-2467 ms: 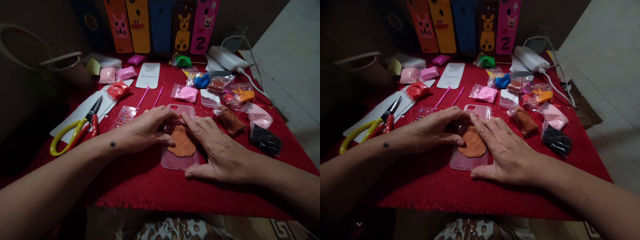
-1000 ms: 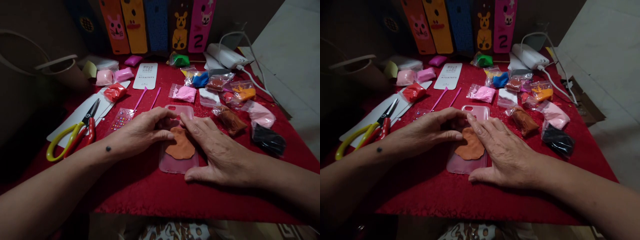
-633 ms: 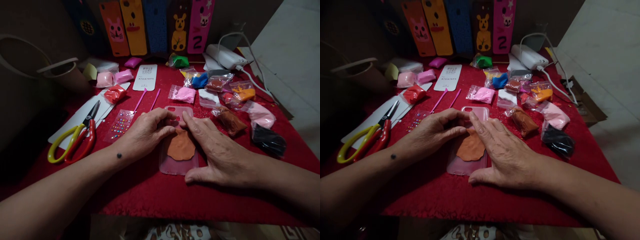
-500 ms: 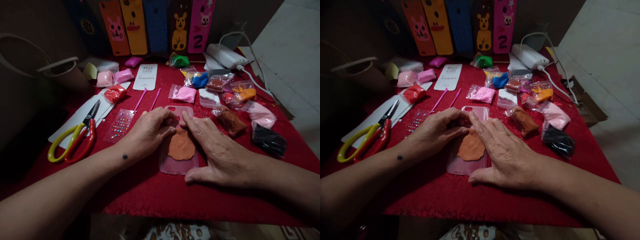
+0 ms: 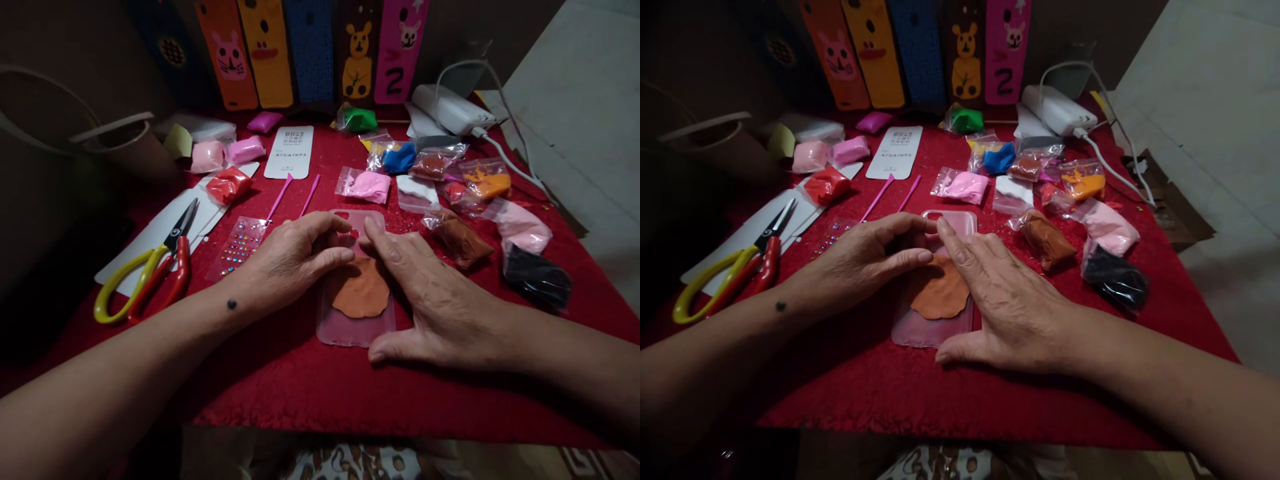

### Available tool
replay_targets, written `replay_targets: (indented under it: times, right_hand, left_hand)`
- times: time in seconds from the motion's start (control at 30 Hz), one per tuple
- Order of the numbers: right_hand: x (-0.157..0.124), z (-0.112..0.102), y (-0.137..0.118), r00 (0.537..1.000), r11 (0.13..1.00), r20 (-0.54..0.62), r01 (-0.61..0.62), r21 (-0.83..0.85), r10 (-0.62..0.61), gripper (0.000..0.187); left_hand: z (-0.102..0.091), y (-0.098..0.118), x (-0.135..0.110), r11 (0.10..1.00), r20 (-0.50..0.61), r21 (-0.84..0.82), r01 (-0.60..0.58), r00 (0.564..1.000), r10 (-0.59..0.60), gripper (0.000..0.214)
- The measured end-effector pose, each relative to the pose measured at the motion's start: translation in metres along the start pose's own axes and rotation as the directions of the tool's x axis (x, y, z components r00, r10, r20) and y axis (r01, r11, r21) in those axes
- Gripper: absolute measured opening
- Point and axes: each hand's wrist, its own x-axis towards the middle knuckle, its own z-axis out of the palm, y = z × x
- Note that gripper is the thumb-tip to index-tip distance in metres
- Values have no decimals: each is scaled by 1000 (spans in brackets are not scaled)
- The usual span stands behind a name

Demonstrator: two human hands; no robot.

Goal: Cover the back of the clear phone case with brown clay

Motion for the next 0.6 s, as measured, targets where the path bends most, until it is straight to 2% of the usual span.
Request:
replay_targets:
  times: [0.13,0.4,0.6]
  right_hand:
    - [1,0,0,1000,1000,-13,18,21,-17,126]
    - [0,1,0,1000,1000,-16,19,15,-19,127]
    - [1,1,0,1000,1000,-8,12,14,-12,128]
  left_hand:
    - [5,3,-2,994,-4,104,-30,1000,31,41]
    - [15,5,0,963,-49,269,-9,999,23,40]
    - [11,5,0,994,-30,100,34,999,-31,34]
